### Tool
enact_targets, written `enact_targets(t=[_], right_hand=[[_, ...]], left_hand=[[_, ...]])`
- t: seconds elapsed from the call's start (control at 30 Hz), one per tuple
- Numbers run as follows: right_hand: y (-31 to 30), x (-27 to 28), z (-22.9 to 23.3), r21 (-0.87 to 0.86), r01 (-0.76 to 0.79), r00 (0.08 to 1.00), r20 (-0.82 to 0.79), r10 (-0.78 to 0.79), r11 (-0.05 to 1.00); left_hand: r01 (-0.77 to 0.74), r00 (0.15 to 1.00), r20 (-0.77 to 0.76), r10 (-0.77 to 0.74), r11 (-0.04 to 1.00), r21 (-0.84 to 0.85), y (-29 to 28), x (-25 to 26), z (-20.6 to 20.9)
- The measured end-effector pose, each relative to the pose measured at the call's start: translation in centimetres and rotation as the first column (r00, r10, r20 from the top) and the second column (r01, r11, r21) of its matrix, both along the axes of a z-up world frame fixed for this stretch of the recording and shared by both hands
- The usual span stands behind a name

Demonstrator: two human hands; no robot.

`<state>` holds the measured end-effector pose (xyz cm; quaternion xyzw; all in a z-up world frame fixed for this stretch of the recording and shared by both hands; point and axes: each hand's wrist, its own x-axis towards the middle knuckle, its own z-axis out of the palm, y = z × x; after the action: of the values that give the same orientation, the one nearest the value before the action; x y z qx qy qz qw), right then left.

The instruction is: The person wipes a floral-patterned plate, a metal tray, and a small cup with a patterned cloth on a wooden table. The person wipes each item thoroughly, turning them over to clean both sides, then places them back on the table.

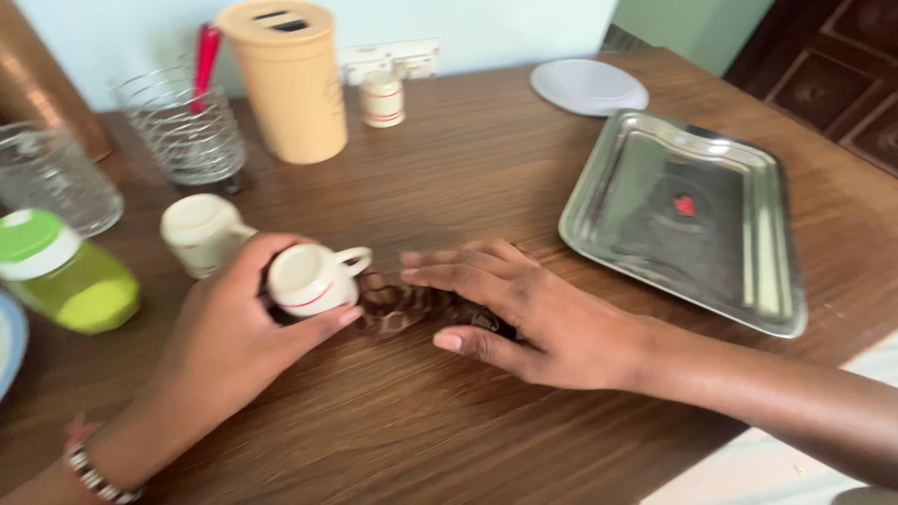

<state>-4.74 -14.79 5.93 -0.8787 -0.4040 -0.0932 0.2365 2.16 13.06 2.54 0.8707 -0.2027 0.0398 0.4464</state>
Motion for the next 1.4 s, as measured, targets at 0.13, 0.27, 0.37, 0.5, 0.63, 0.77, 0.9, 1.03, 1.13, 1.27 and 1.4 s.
enact_targets(t=[0.13, 0.27, 0.37, 0.5, 0.63, 0.77, 0.9, 1.03, 1.13, 1.27, 1.4], right_hand=[[-2.6, -2.1, 1.9, 0.13, 0.256, 0.964, 0.047, -0.264, 0.958], [-7.2, -3.1, 1.8, -0.048, 0.519, 0.853, 0.091, -0.514, 0.853], [-10.8, -3.5, -0.2, -0.269, 0.581, 0.809, 0.089, -0.581, 0.768], [-16.5, -5.8, -2.7, -0.285, 0.61, 0.768, -0.016, -0.64, 0.739], [-20.6, -7.1, -2.5, -0.392, 0.645, 0.714, 0.006, -0.7, 0.655], [-21.4, -7.6, -0.8, -0.496, 0.644, 0.66, -0.025, -0.75, 0.583], [-15.3, -5.8, 0.3, -0.197, 0.434, 0.877, -0.133, -0.463, 0.879], [-6.6, -3.1, 0.6, -0.356, 0.213, 0.971, -0.029, -0.238, 0.91], [-1.4, 0.1, 1.0, -0.366, 0.102, 0.994, 0.07, -0.082, 0.925], [1.2, 2.7, 2.0, -0.207, 0.282, 0.959, 0.033, -0.281, 0.937], [1.2, 4.3, 1.1, 0.066, 0.309, 0.885, 0.345, -0.312, 0.949]], left_hand=[[0.052, 0.995, -0.085, -0.053, 0.999, -0.01, 0.0, 1.0, -0.1], [0.021, 0.98, -0.196, -0.015, 0.999, 0.029, -0.3, 2.2, -0.4], [0.01, 0.983, -0.186, -0.004, 1.0, 0.027, -1.1, 3.2, -0.4], [-0.034, 0.985, -0.169, 0.033, 0.999, 0.0, -3.0, 3.7, 0.6], [-0.004, 0.977, -0.21, -0.048, 0.97, -0.241, -4.4, 4.0, 0.6], [-0.048, 0.939, -0.329, -0.097, 0.912, -0.408, -4.9, 4.2, 0.0], [-0.058, 0.811, -0.414, -0.413, 0.647, -0.76, -4.2, 5.2, -1.1], [-0.106, 0.748, -0.39, -0.537, 0.483, -0.869, -3.5, 6.1, -2.3], [-0.037, 0.742, -0.34, -0.578, 0.471, -0.882, -3.0, 6.3, -3.0], [0.004, 0.753, -0.296, -0.587, 0.455, -0.891, -3.1, 6.2, -3.3], [0.108, 0.797, -0.235, -0.557, 0.513, -0.852, -3.5, 5.5, -3.0]])
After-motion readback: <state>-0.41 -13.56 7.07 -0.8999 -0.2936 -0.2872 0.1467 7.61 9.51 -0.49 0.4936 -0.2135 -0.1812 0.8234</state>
